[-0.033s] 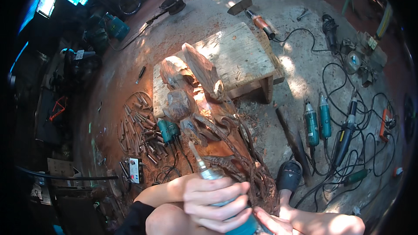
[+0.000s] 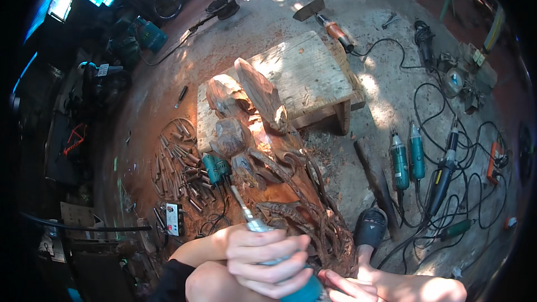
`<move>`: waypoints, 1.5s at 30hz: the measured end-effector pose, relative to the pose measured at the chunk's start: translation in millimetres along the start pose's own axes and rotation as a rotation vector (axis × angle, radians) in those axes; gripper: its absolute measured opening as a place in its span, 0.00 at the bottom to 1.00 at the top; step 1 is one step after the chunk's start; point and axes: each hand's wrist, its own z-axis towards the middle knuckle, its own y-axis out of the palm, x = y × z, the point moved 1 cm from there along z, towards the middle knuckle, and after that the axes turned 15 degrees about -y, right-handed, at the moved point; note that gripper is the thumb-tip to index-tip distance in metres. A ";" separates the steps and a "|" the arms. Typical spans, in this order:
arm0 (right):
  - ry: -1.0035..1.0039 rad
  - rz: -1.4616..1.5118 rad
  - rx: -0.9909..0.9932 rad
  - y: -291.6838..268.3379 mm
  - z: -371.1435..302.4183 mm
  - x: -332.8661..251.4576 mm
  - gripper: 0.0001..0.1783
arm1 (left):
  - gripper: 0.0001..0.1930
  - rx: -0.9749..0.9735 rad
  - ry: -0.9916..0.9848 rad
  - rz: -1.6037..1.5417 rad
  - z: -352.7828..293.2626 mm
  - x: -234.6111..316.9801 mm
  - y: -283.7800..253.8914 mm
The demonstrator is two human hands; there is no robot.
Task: The person carves a wooden sculpture using a rotary tool and a chisel with a mallet. They switch between tools to refine details on the sculpture's surface.
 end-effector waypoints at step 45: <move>-0.086 -0.670 -0.110 62.5 60.6 55.6 0.24 | 0.05 -0.893 -0.914 0.793 -371.6 -269.9 -53.5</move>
